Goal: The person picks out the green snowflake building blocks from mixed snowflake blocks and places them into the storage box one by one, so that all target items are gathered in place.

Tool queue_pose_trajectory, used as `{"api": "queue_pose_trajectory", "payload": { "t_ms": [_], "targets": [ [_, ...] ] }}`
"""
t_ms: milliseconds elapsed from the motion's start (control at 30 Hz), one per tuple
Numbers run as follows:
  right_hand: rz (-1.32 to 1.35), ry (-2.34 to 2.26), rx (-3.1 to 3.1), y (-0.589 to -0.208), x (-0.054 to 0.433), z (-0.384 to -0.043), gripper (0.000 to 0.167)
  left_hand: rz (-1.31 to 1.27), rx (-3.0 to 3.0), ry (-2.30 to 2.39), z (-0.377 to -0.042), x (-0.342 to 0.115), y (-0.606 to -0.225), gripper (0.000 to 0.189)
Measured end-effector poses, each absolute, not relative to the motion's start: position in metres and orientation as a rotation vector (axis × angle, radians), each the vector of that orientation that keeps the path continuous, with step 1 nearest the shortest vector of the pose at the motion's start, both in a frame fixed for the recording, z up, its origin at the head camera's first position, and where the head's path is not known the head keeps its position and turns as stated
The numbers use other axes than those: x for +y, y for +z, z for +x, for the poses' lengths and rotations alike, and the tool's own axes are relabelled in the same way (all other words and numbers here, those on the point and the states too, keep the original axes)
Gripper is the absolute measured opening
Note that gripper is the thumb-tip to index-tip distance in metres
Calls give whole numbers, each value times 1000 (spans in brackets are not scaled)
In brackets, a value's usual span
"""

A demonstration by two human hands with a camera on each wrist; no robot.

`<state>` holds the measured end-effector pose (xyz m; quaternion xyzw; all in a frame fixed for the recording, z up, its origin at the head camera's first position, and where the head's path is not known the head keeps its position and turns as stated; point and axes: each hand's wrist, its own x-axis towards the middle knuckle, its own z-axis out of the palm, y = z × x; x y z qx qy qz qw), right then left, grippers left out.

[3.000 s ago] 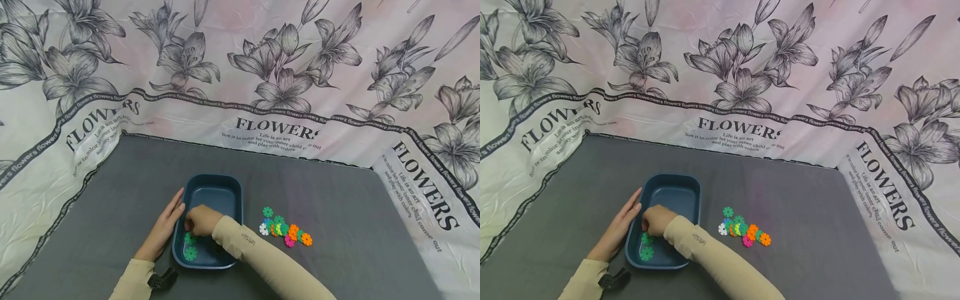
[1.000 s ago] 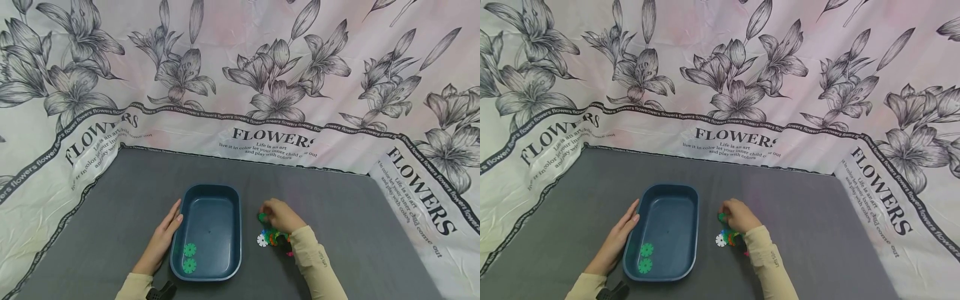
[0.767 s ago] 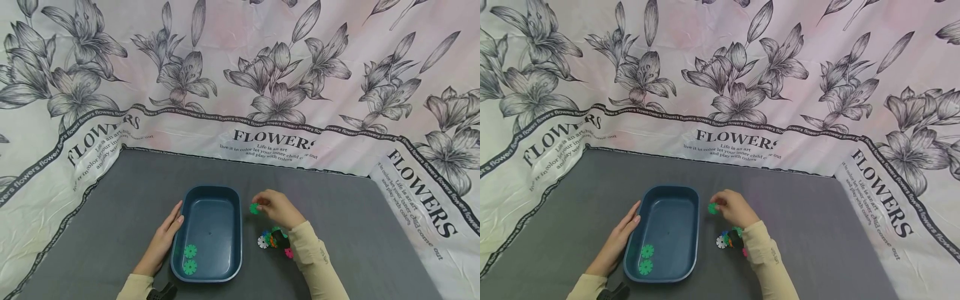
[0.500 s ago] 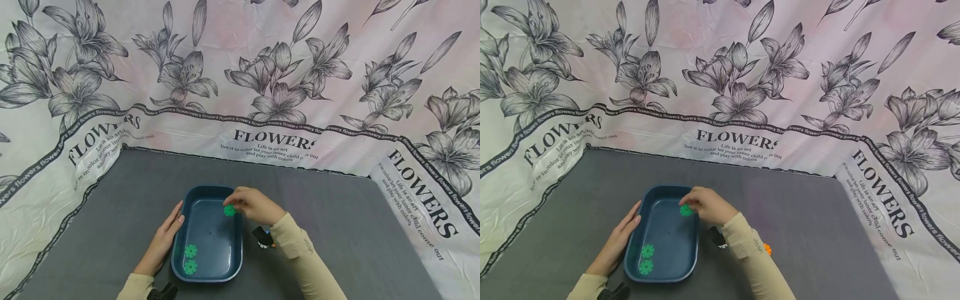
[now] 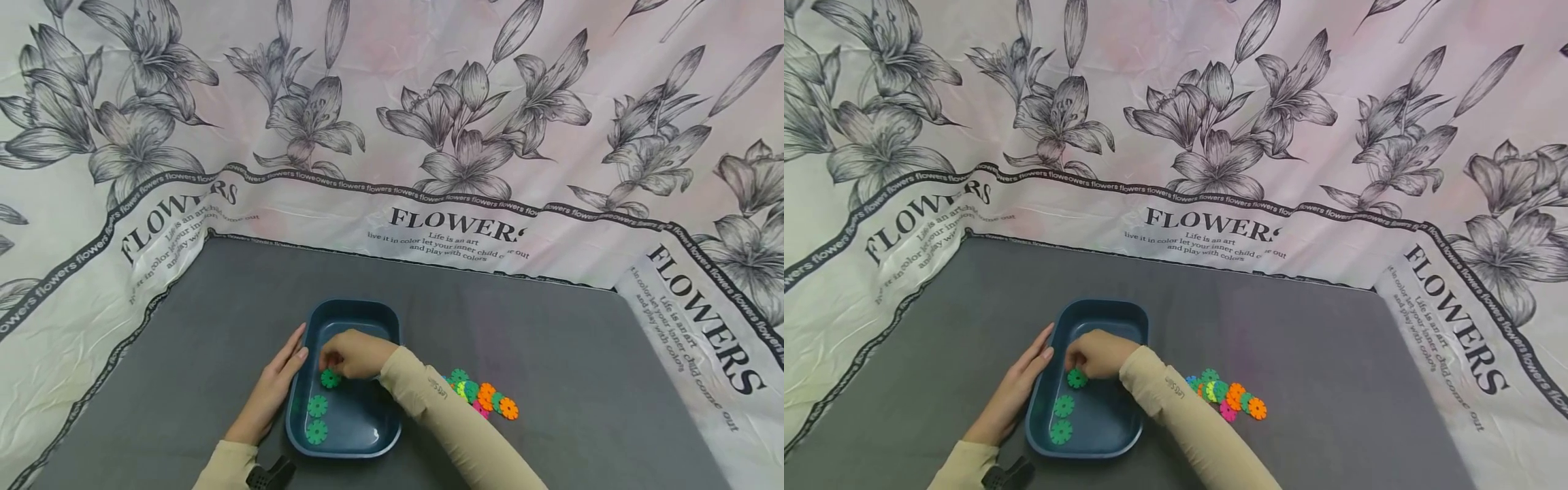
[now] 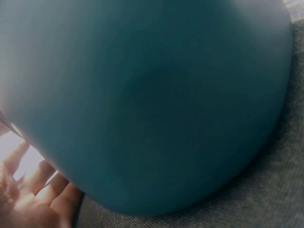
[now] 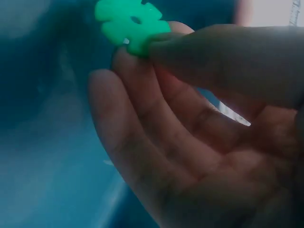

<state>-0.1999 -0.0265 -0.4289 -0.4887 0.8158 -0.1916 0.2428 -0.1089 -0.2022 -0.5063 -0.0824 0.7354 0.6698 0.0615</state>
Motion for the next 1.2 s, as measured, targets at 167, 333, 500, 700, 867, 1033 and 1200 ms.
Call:
{"api": "queue_pose_trajectory", "payload": {
  "t_ms": [167,333,500,700,867,1033,1200],
  "targets": [
    [-1318,-501,2233,-439,-35,-199,21,-226,2213,2045,-111,-201,-506,57],
    [-1277,-494,2243,-438,-41,-201,22,-219,2231,2051,-113,-202,-506,56],
    [-1258,-442,2278,-438,-45,-199,23,-224,2236,2044,-114,-202,-505,56],
    [-1257,-423,2296,-441,-46,-197,22,-231,2215,2038,-114,-201,-506,58],
    [-1267,-432,2287,-446,-46,-196,20,-231,2217,2030,-112,-201,-507,59],
    [-1260,-439,2285,-450,-48,-194,19,-221,2213,2034,-111,-201,-506,60],
    [-1272,-418,2297,-447,-48,-190,19,-237,2195,2039,-109,-201,-505,59]
  ]
}}
